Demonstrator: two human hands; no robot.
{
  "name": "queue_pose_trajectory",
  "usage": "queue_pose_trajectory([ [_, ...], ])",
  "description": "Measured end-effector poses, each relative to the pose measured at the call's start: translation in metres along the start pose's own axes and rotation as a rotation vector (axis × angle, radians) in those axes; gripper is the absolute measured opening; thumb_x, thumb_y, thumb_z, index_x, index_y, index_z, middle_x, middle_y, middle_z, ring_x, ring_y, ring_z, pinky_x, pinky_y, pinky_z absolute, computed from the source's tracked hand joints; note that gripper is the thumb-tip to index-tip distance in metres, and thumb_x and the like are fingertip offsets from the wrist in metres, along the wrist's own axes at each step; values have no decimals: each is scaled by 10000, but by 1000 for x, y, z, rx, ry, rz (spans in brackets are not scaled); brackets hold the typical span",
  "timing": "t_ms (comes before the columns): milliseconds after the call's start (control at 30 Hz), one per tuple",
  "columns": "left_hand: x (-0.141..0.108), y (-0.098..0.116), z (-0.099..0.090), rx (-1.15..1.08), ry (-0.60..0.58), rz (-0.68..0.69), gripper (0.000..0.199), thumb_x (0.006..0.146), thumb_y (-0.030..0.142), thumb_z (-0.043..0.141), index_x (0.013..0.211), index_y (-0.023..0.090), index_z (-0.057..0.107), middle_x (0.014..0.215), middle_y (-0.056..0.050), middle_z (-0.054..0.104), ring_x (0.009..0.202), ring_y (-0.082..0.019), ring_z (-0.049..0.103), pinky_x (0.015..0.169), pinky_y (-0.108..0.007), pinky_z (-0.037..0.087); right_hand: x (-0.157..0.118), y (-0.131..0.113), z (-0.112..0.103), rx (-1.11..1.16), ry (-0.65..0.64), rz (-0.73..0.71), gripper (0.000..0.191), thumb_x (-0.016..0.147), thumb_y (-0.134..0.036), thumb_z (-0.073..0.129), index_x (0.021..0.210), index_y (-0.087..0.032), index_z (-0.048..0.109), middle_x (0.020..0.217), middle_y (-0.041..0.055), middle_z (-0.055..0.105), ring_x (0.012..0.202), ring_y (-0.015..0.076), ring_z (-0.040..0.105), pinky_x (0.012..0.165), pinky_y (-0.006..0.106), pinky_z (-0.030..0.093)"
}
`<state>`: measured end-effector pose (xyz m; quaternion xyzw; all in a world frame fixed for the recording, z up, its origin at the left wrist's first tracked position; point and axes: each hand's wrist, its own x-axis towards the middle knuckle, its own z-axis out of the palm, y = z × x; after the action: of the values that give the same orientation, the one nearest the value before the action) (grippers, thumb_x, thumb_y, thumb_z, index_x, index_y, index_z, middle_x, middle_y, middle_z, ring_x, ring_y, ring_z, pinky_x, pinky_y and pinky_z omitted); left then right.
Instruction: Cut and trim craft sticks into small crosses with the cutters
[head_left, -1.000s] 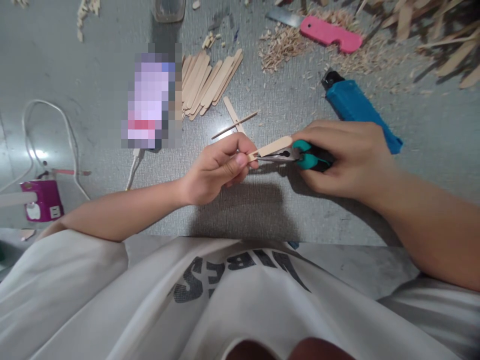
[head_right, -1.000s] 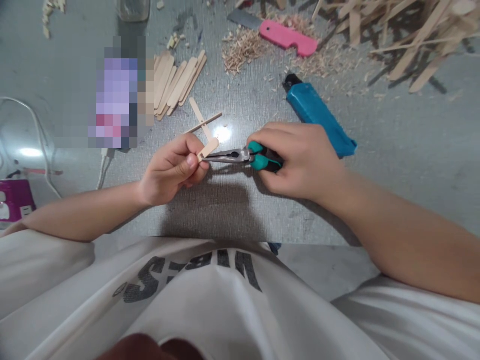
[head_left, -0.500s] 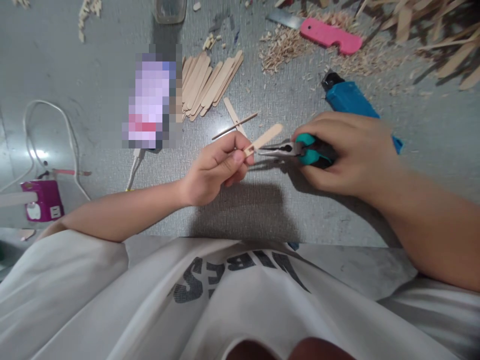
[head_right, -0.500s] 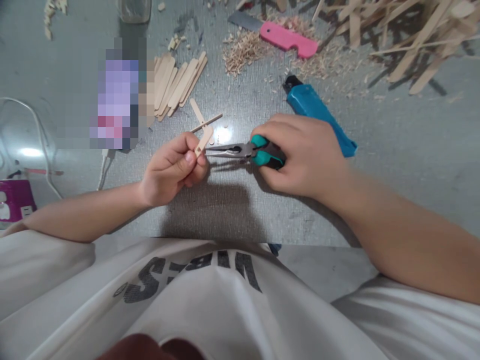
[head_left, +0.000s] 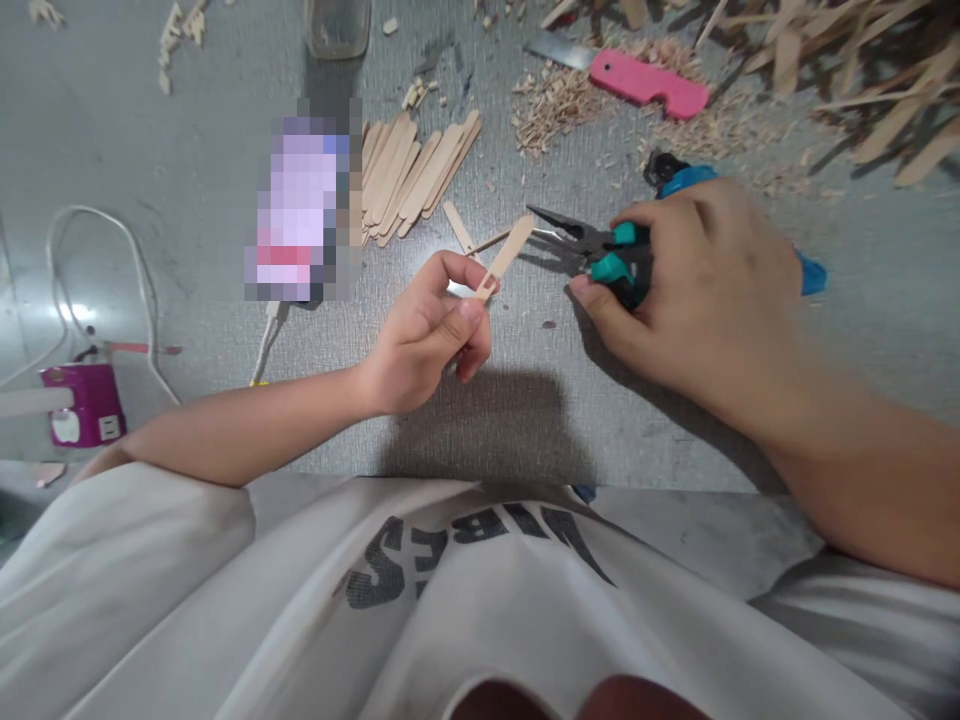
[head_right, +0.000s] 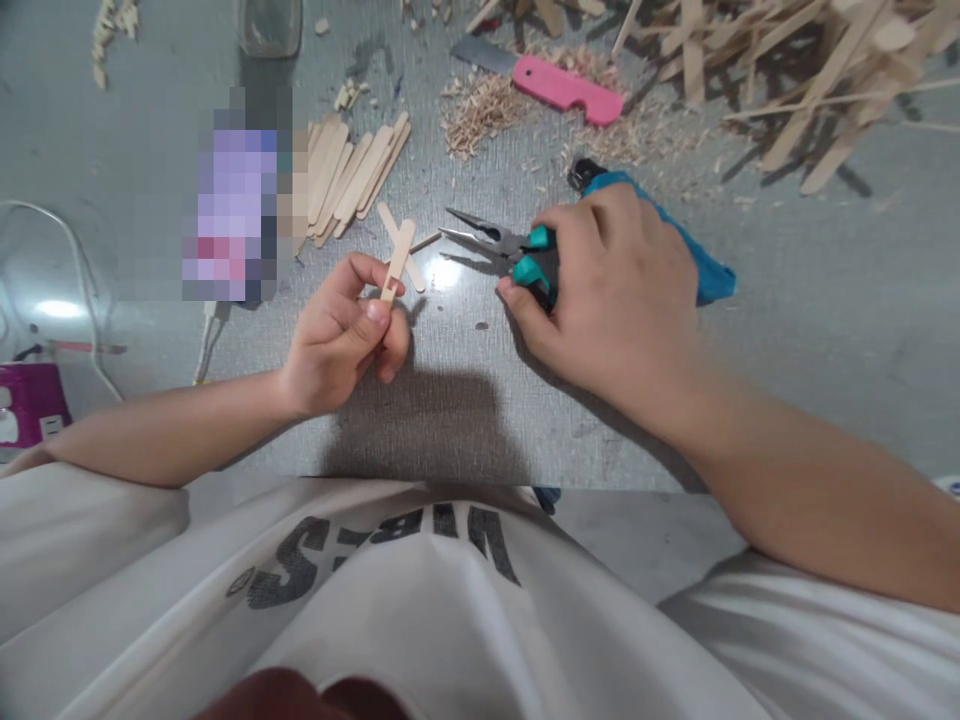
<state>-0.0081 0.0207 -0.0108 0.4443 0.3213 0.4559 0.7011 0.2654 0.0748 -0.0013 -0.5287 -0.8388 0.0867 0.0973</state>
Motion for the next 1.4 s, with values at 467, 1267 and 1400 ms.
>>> queue_pose_trajectory([
  [467,5,2,-4,-116,-1,-20,439,1032,527,843,959,235,524,728,85,465,571,-60,414,564,-213,366,2,-4,0,-6,-42,-35,552,1112,-632,571,1512,-253,612,1443,216,625,1385,505,613,1111,715,536],
  [1267,2,4,5,-47,135,-97,462,1040,606,816,1092,223,562,755,37,771,458,-50,492,489,-215,397,23,32,-45,-150,-116,315,442,1109,-493,653,1426,-191,720,1438,273,743,1309,460,738,977,601,569],
  [1400,0,5,5,-24,147,-125,504,1036,645,808,1151,221,562,869,-4,856,436,-55,551,455,-223,410,31,39,-47,-56,-161,384,394,1048,-443,721,1392,-252,706,1302,205,797,1192,424,760,893,564,547],
])
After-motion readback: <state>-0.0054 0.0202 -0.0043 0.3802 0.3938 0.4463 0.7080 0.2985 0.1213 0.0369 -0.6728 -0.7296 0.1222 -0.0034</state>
